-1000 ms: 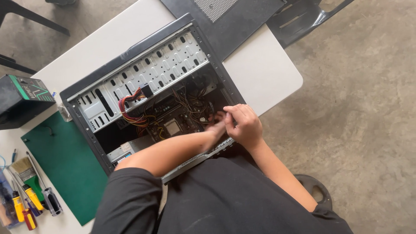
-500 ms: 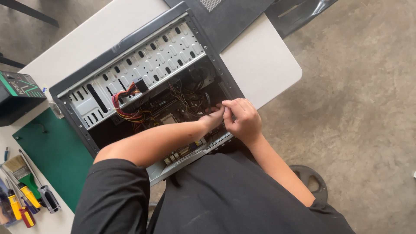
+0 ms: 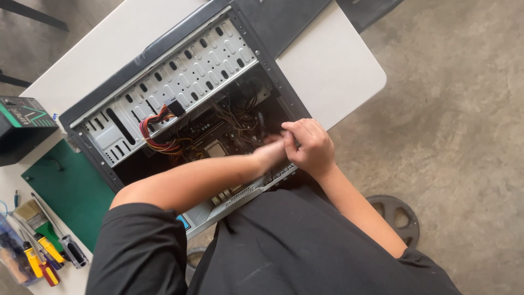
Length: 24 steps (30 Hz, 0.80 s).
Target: The person uses a screwdriver to open a desktop computer case and then removes the CPU heatsink from the motherboard.
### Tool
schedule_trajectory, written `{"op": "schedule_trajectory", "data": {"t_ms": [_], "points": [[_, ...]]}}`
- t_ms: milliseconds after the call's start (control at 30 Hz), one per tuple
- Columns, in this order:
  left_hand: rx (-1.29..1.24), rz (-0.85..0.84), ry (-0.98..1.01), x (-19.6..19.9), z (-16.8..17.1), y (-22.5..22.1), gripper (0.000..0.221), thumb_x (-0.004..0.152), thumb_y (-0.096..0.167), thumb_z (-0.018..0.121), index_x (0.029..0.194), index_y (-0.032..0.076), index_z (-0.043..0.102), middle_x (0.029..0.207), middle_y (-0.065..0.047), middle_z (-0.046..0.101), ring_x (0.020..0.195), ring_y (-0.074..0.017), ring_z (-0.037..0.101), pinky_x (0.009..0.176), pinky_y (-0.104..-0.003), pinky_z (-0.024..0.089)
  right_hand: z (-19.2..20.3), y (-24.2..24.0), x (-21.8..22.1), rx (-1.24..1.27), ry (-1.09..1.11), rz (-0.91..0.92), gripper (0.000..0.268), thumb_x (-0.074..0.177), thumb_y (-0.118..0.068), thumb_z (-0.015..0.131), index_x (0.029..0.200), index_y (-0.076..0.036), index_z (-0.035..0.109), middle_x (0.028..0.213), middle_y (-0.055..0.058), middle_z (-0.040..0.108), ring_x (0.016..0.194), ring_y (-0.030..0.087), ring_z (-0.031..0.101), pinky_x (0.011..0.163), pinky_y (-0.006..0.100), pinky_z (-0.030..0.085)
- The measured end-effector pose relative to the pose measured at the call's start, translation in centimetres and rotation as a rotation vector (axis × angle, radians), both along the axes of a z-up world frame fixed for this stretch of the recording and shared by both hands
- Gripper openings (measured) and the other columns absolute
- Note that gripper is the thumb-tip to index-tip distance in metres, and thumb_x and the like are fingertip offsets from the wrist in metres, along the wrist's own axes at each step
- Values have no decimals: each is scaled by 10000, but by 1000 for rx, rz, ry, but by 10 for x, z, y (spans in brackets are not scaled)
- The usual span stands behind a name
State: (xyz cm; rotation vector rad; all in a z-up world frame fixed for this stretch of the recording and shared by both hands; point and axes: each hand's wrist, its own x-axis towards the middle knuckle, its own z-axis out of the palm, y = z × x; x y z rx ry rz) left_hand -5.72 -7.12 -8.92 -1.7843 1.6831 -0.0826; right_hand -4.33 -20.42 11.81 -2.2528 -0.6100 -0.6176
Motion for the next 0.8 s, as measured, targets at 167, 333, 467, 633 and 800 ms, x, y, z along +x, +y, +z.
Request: {"op": "schedule_trajectory", "data": {"t_ms": [167, 333, 467, 633, 800], "points": [[-276, 225, 125, 27, 33, 45, 219, 919, 182, 563, 927, 102, 767, 835, -115, 677, 773, -319, 643, 880, -541, 487, -3, 0, -3, -13, 19, 1, 159, 955, -42, 606, 994, -93, 751, 703, 12, 580, 633, 208, 629, 675, 344, 576], [-363, 428, 191, 41, 110, 96, 188, 850, 150, 641, 955, 116, 792, 947, -89, 734, 918, -306, 667, 1038, -578, 405, -5, -1, -3, -41, 26, 5, 165, 930, -20, 618, 992, -91, 754, 689, 9, 565, 627, 208, 618, 677, 348, 572], [-656, 380, 192, 36, 86, 145, 214, 838, 105, 623, 1000, 53, 754, 1022, -130, 692, 1174, -337, 601, 1233, -601, 282, -2, -3, -2, -59, 21, 52, 163, 934, -9, 627, 1003, -86, 753, 706, 28, 591, 657, 220, 643, 698, 344, 573], [-557, 597, 66, 7, 82, 152, 165, 836, 140, 675, 938, 116, 803, 1034, -33, 736, 1181, -215, 605, 1270, -509, 162, -3, -3, -1, -86, -3, 67, 162, 912, -9, 645, 987, -101, 755, 703, 16, 595, 670, 204, 647, 719, 326, 568], [-707, 431, -2, -11, 141, 76, 257, 814, 131, 721, 1060, 200, 746, 1242, -62, 639, 1153, -249, 574, 1146, -451, 346, -3, -4, 0, -98, -26, 62, 143, 924, -29, 644, 983, -105, 750, 712, 14, 591, 674, 208, 643, 724, 331, 564]]}}
